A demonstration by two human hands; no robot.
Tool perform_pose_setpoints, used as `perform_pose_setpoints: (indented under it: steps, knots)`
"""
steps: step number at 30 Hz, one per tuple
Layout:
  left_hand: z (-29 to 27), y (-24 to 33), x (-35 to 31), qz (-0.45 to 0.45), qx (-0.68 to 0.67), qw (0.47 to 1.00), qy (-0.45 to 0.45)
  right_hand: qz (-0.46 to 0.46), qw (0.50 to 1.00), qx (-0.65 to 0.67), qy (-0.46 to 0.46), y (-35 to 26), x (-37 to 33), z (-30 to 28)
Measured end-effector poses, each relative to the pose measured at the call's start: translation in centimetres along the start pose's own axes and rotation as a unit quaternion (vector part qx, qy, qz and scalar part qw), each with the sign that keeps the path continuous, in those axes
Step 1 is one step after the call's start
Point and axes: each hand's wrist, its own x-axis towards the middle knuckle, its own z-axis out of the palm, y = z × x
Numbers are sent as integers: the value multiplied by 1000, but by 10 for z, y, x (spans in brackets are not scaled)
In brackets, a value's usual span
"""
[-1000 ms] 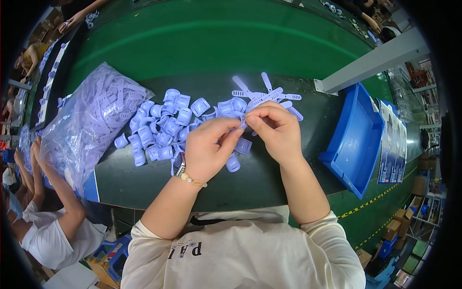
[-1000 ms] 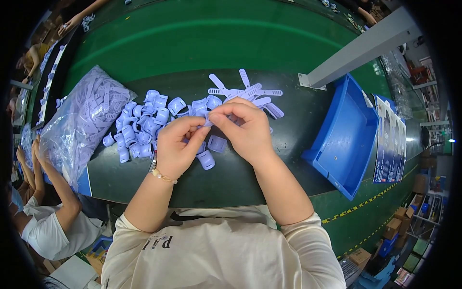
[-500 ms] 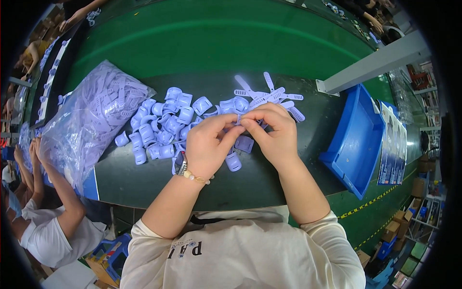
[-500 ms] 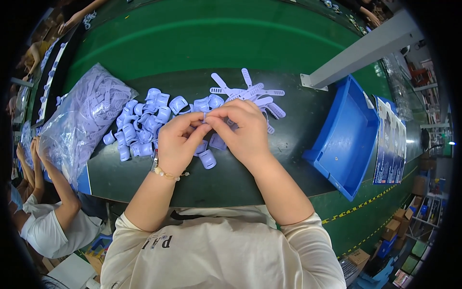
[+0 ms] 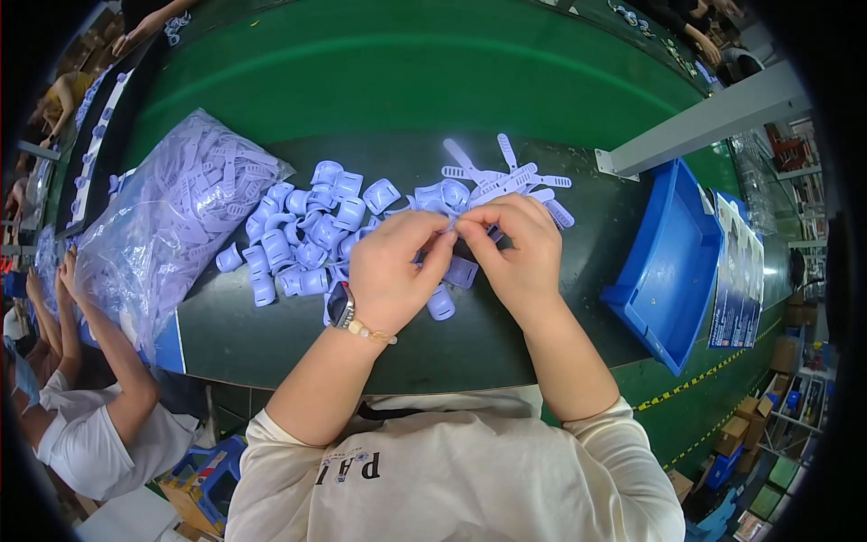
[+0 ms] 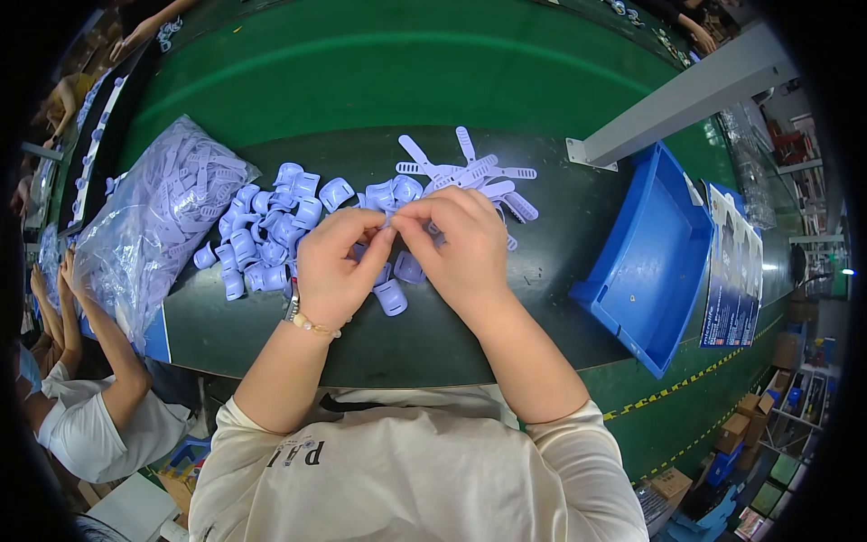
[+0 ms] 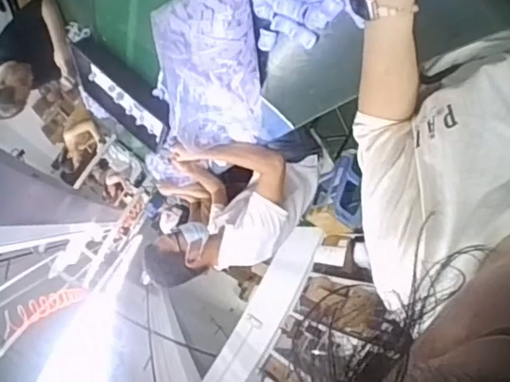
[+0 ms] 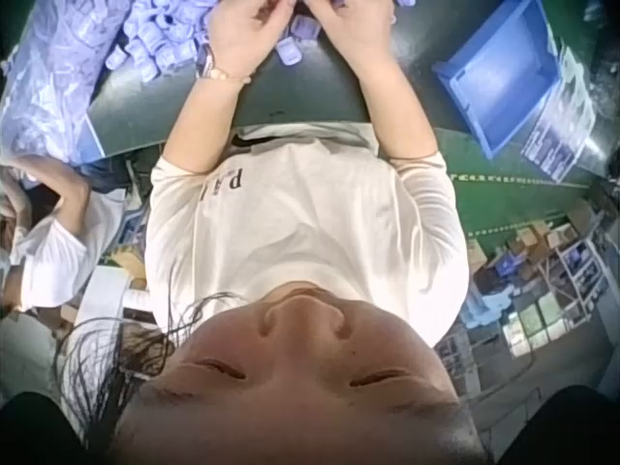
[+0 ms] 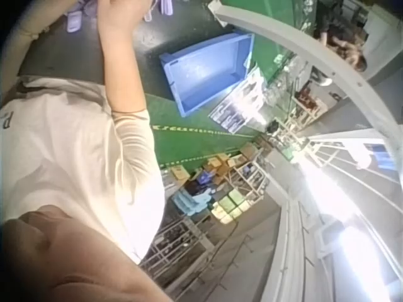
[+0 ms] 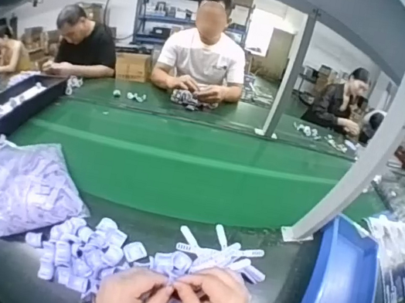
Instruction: Assembling small blue plastic components by hand at a manufacturing workbench.
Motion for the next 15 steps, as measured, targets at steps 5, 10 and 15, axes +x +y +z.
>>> perform_pose_setpoints:
  steps: [5, 10, 15]
  knots:
    - [3, 0, 1, 92, 92, 991, 26, 88, 995, 53, -12, -1, -2, 1]
    - [1, 0, 2, 112, 104, 988, 32, 205, 969, 125, -50, -3, -1, -1]
    - [-2, -1, 2, 128, 130, 983, 27, 186, 974, 123, -50, -5, -2, 1]
